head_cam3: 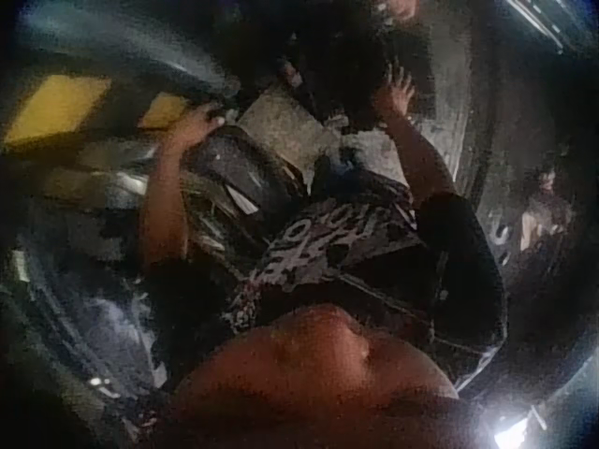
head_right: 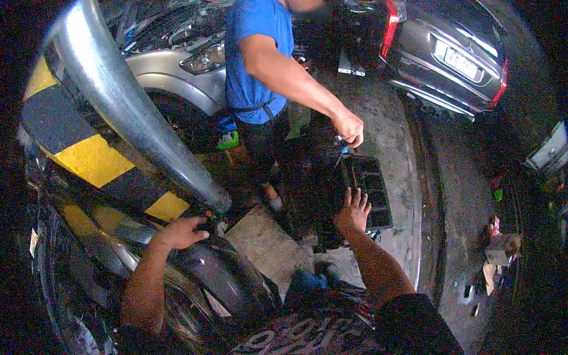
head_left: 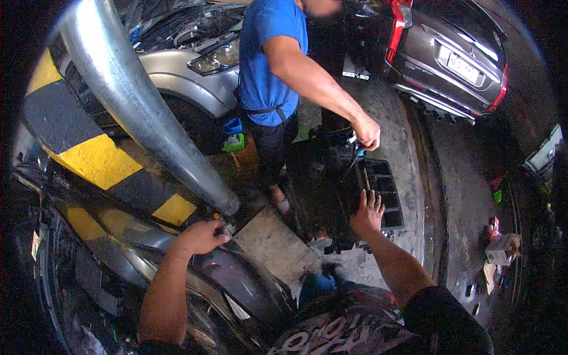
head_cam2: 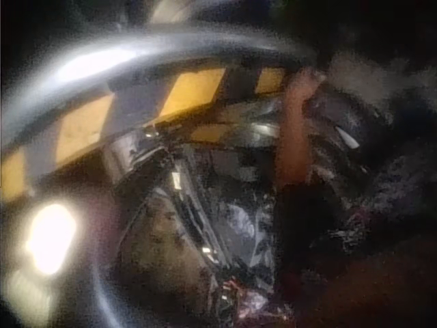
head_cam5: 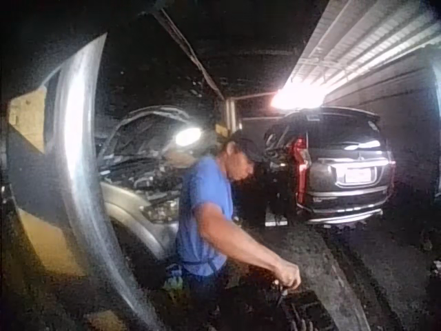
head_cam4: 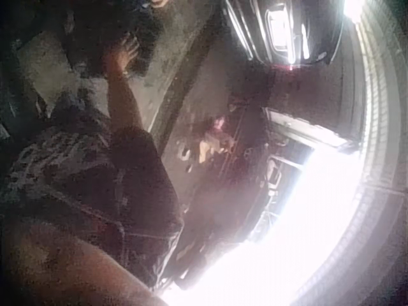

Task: Collaboratively work on a large plastic mechanical housing using a screwdriver.

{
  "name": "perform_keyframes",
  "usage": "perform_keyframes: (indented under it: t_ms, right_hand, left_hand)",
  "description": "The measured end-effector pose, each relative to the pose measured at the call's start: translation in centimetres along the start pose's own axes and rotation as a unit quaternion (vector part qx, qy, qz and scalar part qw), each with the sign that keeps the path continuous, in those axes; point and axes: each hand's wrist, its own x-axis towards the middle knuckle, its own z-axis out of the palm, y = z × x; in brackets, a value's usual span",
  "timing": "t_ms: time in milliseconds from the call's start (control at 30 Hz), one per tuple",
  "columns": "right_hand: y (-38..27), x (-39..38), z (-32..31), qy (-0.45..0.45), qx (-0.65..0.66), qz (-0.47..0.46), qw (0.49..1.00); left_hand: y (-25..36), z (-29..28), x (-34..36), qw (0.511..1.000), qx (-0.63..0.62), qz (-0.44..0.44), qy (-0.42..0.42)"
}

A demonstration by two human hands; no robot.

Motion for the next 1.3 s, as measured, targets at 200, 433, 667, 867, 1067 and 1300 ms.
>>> perform_keyframes:
  t_ms: [200, 433, 667, 867, 1067, 1300]
  right_hand:
    - [0.2, 0.3, 0.4, 0.002, -0.013, 0.000, 1.000]
    - [0.2, 0.0, 0.5, 0.000, -0.010, 0.006, 1.000]
    - [0.1, -0.1, -0.1, 0.009, 0.015, -0.009, 1.000]
    - [0.4, 0.1, 0.7, 0.017, 0.004, -0.007, 1.000]
    - [-0.9, -0.2, 0.8, 0.179, -0.100, -0.217, 0.954]
    - [-6.5, 6.0, 6.8, -0.213, 0.112, -0.068, 0.968]
  left_hand:
    - [0.0, -0.2, -0.1, 1.000, 0.006, -0.002, -0.006]
    - [0.3, -0.3, -0.2, 1.000, 0.005, -0.002, -0.008]
    - [0.1, -0.2, -0.1, 1.000, 0.002, 0.009, -0.001]
    - [0.0, -0.2, 0.0, 1.000, 0.005, -0.012, -0.015]
    - [-0.3, 0.1, 0.1, 1.000, -0.004, 0.000, -0.003]
    - [-0.2, -0.2, -0.3, 1.000, 0.017, 0.015, 0.016]
